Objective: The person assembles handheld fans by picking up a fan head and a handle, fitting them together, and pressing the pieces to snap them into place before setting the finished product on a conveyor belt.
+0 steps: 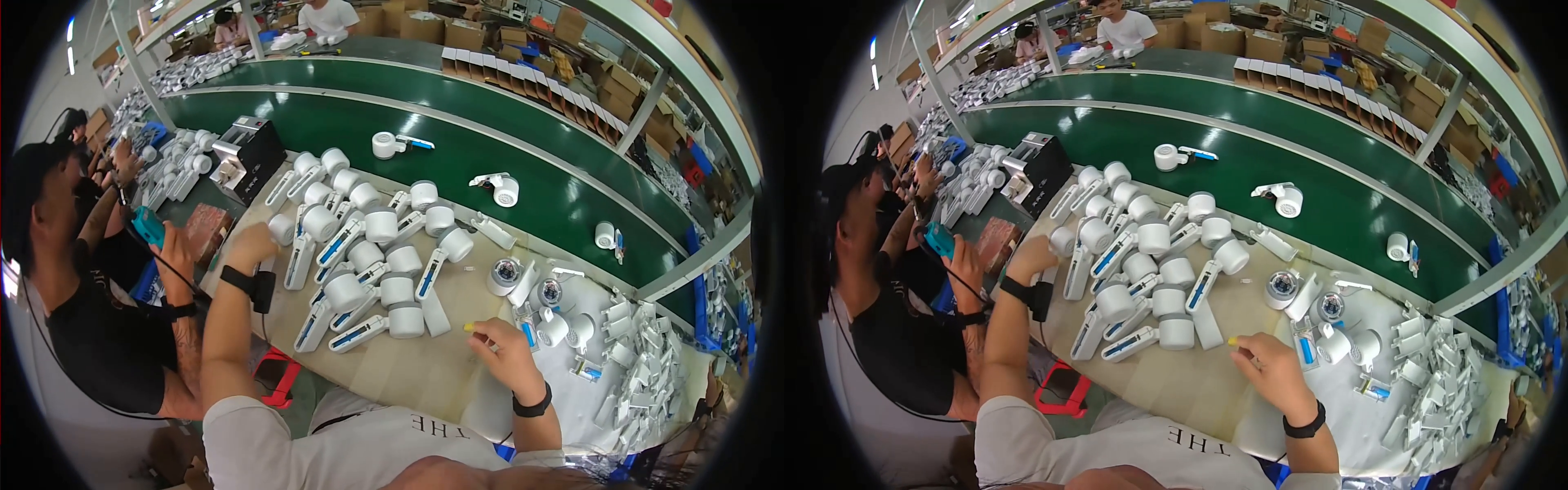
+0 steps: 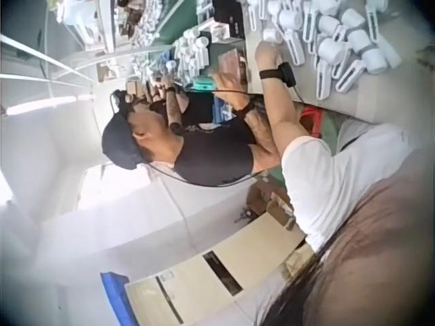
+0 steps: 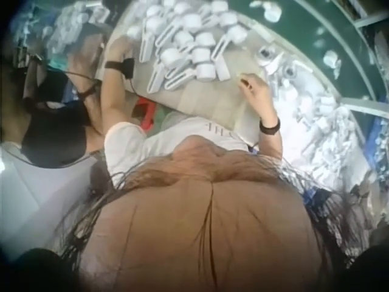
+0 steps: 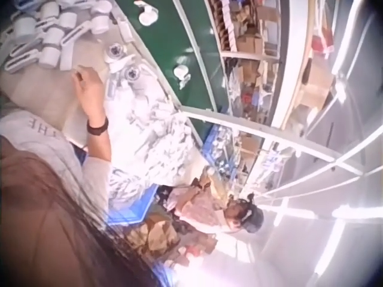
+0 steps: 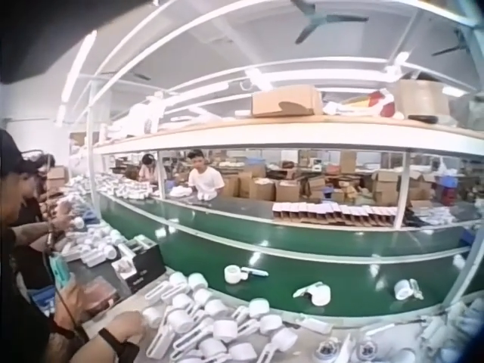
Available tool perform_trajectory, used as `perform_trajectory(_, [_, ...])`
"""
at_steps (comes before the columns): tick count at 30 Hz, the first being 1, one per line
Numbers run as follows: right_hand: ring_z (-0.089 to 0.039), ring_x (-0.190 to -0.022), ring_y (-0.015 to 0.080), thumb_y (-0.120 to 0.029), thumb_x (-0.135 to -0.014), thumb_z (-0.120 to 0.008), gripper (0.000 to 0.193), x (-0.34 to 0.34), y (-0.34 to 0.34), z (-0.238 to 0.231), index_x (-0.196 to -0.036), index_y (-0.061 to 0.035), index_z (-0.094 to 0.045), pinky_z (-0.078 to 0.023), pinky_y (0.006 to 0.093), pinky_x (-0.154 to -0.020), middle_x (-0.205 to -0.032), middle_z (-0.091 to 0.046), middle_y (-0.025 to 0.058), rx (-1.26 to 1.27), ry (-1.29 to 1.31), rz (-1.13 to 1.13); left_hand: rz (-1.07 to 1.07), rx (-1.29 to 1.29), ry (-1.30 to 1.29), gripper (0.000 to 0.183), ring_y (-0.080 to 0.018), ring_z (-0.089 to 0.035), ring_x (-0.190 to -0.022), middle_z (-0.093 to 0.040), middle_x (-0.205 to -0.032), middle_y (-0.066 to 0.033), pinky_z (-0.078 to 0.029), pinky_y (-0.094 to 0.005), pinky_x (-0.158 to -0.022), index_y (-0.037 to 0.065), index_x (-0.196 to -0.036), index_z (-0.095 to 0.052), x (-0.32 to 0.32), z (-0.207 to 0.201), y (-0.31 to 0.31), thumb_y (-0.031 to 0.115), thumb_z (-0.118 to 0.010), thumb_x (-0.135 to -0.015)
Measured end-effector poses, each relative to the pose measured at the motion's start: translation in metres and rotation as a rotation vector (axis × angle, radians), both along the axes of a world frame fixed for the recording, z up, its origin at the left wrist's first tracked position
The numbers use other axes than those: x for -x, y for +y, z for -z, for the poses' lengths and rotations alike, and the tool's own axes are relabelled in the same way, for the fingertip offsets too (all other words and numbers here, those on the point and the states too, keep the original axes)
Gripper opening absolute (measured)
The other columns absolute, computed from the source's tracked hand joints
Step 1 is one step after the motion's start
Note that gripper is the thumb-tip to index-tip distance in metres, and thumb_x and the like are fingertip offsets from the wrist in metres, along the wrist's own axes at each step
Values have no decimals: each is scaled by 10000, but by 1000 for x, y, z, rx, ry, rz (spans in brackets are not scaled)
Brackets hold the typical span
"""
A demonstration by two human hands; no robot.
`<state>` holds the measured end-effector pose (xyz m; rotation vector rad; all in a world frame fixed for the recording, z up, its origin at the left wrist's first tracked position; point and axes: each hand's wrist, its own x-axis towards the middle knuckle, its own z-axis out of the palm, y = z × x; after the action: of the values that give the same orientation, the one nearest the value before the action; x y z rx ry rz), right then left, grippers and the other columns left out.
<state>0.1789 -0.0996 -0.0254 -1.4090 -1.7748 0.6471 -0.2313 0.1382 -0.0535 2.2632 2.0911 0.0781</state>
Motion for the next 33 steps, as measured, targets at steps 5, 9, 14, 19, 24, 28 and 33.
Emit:
perform_trajectory(5, [-569,-648,174,-19,-745,-644,191,-4,3,7,-931,-13,-601,-447,251,-559,-772,-581,92,37,28,-33,421,-266,-86,306,-349,-588,-831,-615,-879,-180,-468,-427,-732,62,-990,-566,-98,-78,70,183,-592,-710])
perform_trajectory(9, [-586,-652,206,-42,-733,-657,188,-8,7,14,-915,-29,-611,-462,273,-564,-765,-587,100,55,29,-23,743,-263,9,244,-329,-587,-840,-611,-864,-166,-470,-419,-730,38,-971,-566,-205,-43,179,119,-530,-743])
perform_trajectory(14, [-604,-678,238,-82,-725,-682,197,-18,7,20,-911,-53,-621,-483,303,-573,-772,-604,98,15,8,19,782,-580,185,341,-308,-565,-953,-589,-1002,-144,-478,-411,-733,35,-1114,-495,-292,20,247,112,-499,-782])
perform_trajectory(19, [-585,-674,237,-37,-709,-686,195,-23,7,16,-893,-39,-622,-458,295,-566,-765,-601,101,41,64,-3,602,-195,304,230,-309,-615,-855,-636,-873,-138,-495,-413,-675,68,-1009,-582,-296,13,257,124,-477,-811])
perform_trajectory(24, [-583,-848,194,9,-721,-654,325,-27,4,5,-1031,-37,-565,-457,284,-732,-925,-602,94,16,227,161,590,-475,-378,312,-303,-619,-780,-627,-840,-176,-488,-378,-659,65,-1061,-526,-275,-89,183,131,-537,-757])
perform_trajectory(28, [-342,-1235,236,-99,-747,-666,759,-33,26,18,-1371,-114,-234,-322,388,-974,-1361,-326,121,-118,661,189,827,-30,-1225,396,-146,-585,-870,-619,-1008,-106,-470,-261,-725,-32,-1144,-488,-279,-134,107,20,-546,-756])
perform_trajectory(33, [-271,-1286,294,-460,-710,-670,967,-8,28,6,-1410,-148,-81,-268,455,-1025,-1399,-245,146,-11,1380,149,853,466,-1567,372,-180,-589,-926,-584,-1095,-136,-502,-256,-720,-28,-1183,-461,-290,-144,-50,39,-555,-829])
